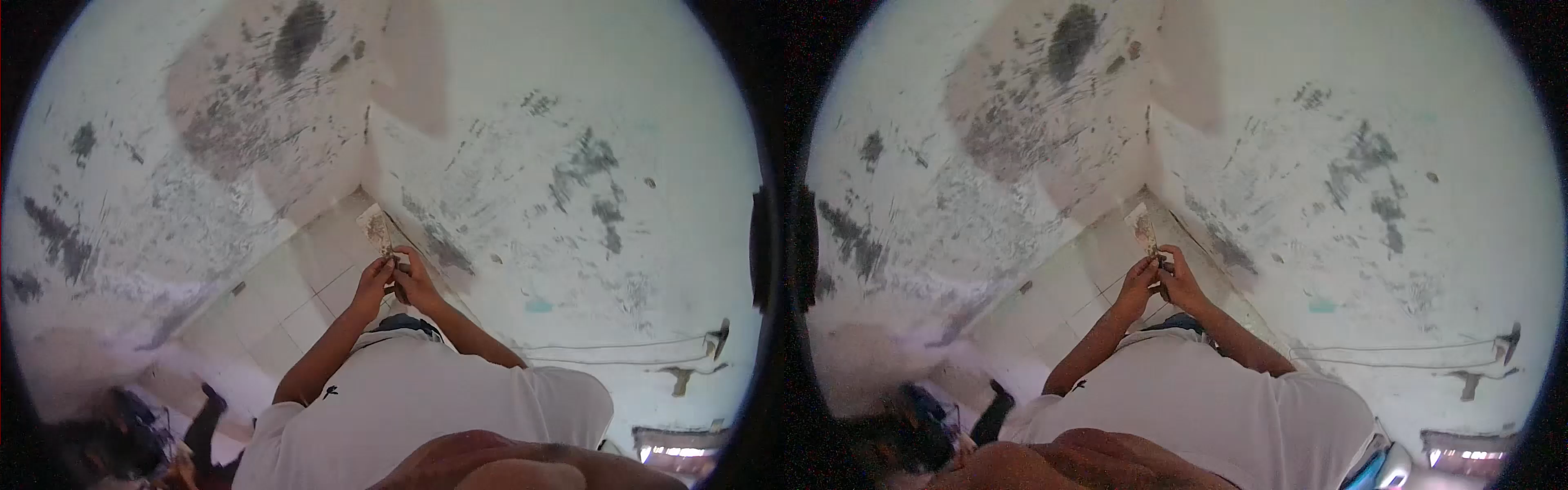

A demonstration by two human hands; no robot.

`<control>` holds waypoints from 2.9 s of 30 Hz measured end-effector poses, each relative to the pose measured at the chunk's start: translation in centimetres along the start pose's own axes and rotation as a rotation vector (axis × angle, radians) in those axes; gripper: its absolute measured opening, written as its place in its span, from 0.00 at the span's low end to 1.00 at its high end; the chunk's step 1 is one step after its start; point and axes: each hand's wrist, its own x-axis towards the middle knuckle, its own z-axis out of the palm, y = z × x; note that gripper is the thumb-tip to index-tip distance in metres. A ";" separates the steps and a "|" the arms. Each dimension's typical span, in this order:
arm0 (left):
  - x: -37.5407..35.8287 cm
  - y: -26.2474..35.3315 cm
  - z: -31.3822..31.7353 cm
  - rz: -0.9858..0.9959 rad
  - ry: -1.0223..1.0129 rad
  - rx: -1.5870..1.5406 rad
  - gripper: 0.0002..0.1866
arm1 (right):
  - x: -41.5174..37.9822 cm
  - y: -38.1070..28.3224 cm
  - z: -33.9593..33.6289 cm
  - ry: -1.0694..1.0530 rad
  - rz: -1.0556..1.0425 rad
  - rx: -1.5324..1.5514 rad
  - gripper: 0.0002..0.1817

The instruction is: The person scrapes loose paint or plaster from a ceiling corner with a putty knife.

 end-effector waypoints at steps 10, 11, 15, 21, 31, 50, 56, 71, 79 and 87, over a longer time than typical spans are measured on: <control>-0.7 -1.8 -0.3 -0.187 -0.139 0.193 0.14 | -0.5 -11.9 -10.9 0.684 -0.460 -0.231 0.28; -0.8 -2.0 -0.5 -0.213 -0.108 0.180 0.13 | -0.4 -12.6 -13.2 0.743 -0.634 -0.353 0.29; -0.4 -2.4 -2.2 -0.213 -0.065 0.212 0.16 | -0.2 -17.4 -18.1 0.920 -0.851 -0.481 0.26; 0.6 -1.2 -3.3 -0.156 0.017 0.188 0.15 | 1.3 -21.2 -20.6 0.877 -0.917 -0.287 0.24; 4.4 -1.2 -1.6 -0.104 0.050 0.117 0.18 | 2.6 -23.0 -20.7 1.083 -0.825 -0.560 0.22; 8.3 -1.3 -0.5 -0.195 0.137 0.108 0.18 | 1.0 -22.9 -20.7 0.997 -0.734 -0.408 0.24; 9.7 -0.2 1.3 -0.158 0.092 0.095 0.13 | 1.9 -23.3 -20.7 0.978 -0.806 -0.477 0.24; 9.4 2.5 5.7 0.044 -0.123 0.254 0.14 | 1.1 -22.2 -20.9 0.978 -0.757 -0.387 0.24; 8.4 3.8 4.3 0.128 -0.067 0.246 0.14 | 1.5 -21.8 -21.6 1.003 -0.822 -0.429 0.25; 9.1 3.8 2.5 0.143 0.031 0.184 0.14 | 1.2 -22.9 -21.2 1.024 -0.719 -0.487 0.24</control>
